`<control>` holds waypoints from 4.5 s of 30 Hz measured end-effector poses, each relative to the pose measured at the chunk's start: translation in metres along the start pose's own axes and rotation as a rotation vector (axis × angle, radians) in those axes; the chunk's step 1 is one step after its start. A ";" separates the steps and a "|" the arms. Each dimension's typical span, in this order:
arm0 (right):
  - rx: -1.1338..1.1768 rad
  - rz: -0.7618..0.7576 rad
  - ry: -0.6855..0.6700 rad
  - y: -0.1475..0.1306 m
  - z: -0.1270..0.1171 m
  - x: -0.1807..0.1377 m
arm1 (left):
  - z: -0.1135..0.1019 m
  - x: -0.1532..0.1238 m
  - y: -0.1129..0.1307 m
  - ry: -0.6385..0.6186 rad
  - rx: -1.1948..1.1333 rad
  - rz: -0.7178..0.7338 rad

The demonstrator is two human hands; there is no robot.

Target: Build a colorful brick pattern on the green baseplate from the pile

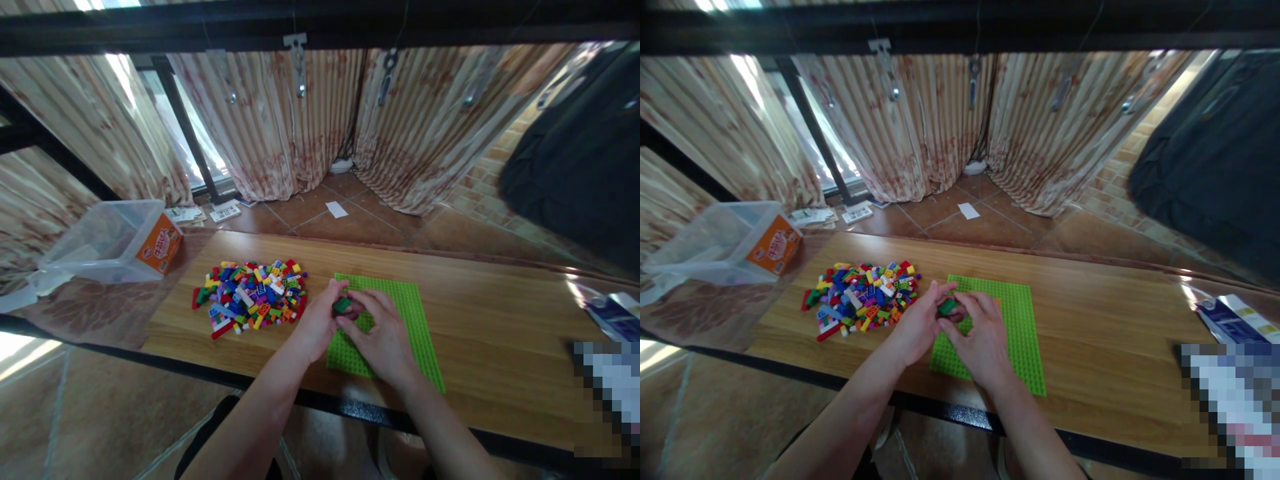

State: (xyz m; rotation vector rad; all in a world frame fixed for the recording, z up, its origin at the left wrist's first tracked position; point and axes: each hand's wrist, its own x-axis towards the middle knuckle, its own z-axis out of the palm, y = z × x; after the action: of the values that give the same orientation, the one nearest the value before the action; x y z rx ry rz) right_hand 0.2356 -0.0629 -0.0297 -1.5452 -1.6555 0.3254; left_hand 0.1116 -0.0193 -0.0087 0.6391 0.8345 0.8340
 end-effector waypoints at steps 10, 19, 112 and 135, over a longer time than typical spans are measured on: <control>0.048 0.075 0.001 0.015 -0.024 0.001 | -0.015 0.004 -0.002 0.057 0.269 0.133; 0.024 0.164 -0.173 0.030 -0.035 -0.021 | -0.033 0.013 -0.007 0.073 0.770 0.250; -0.099 0.100 -0.210 0.026 -0.018 -0.016 | -0.007 0.007 -0.012 0.216 1.287 0.237; -0.514 -0.062 -0.212 0.002 0.001 -0.044 | -0.009 0.018 -0.007 0.146 1.258 0.184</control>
State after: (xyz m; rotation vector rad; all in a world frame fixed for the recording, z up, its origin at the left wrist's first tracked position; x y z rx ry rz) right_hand 0.2322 -0.1025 -0.0481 -1.8751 -2.0601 0.0250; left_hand 0.1142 -0.0063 -0.0257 1.7854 1.4317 0.4326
